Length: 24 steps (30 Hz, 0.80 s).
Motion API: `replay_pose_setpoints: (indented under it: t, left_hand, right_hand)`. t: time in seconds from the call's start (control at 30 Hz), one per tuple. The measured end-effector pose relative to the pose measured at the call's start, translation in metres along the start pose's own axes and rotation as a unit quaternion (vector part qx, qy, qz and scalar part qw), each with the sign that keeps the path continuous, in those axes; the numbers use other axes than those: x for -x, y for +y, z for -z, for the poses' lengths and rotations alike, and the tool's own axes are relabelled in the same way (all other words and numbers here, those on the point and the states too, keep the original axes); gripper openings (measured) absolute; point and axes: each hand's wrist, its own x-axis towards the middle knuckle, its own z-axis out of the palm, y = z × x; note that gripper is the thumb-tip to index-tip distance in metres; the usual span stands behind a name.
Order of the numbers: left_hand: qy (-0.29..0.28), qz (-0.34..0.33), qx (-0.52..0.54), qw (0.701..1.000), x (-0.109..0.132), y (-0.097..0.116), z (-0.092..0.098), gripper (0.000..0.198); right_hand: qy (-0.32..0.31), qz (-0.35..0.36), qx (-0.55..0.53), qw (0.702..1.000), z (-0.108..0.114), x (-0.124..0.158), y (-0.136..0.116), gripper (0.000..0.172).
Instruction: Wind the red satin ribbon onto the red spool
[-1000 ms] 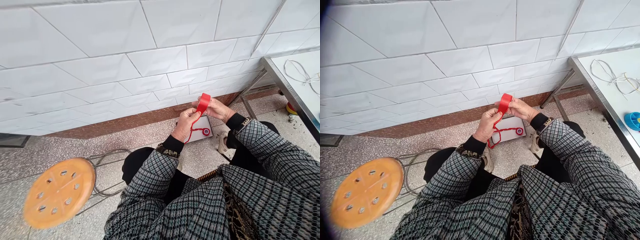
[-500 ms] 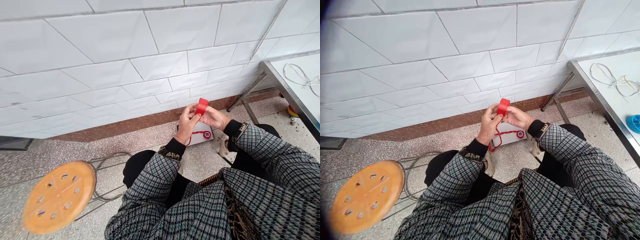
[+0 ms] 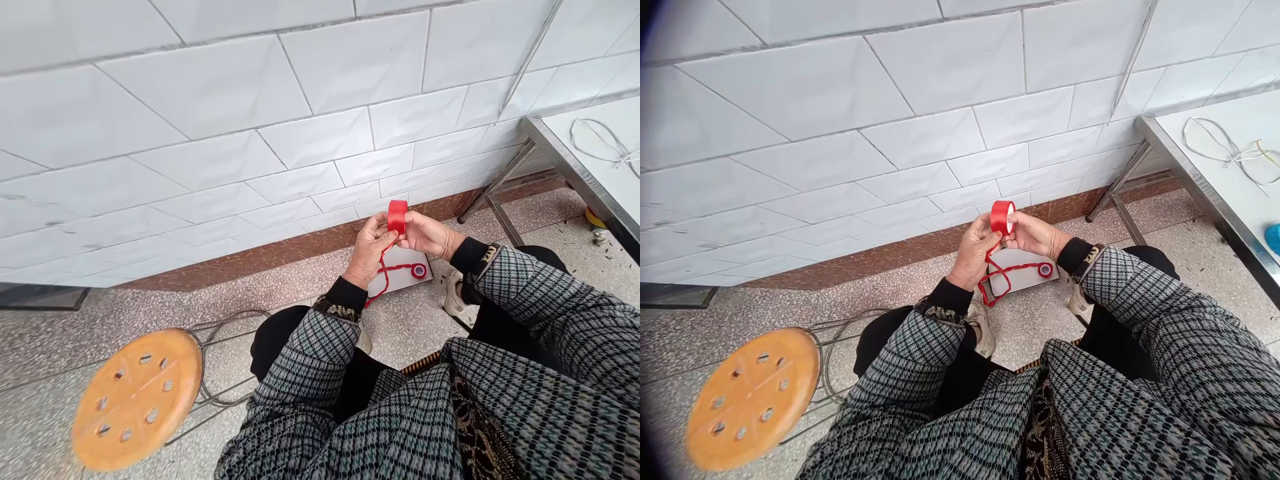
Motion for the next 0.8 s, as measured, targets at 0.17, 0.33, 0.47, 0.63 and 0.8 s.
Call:
replay_pose_setpoints:
  t: [0.17,0.33,0.47,0.63,0.8]
  left_hand:
    - [0.011,0.026,0.002,1.0,0.003,0.009,0.001,0.054]
    - [-0.002,0.02,-0.012,1.0,0.011,0.015,0.006,0.043]
    - [-0.018,0.043,-0.009,0.999,0.029,0.01,0.005,0.05]
    - [-0.004,0.052,0.006,0.999,0.051,-0.005,-0.007,0.05]
    - [0.032,0.013,0.02,0.999,0.055,-0.012,-0.014,0.041]
  right_hand:
    - [-0.005,-0.009,0.072,0.997,-0.005,0.002,-0.006,0.025]
    - [-0.013,0.137,0.269,0.953,-0.01,0.008,-0.025,0.052]
    - [-0.056,0.233,0.488,0.839,-0.011,0.018,-0.045,0.048]
    - [-0.065,0.242,0.596,0.762,-0.009,0.031,-0.047,0.029]
    - [-0.001,0.248,0.572,0.782,0.001,0.036,-0.044,0.031]
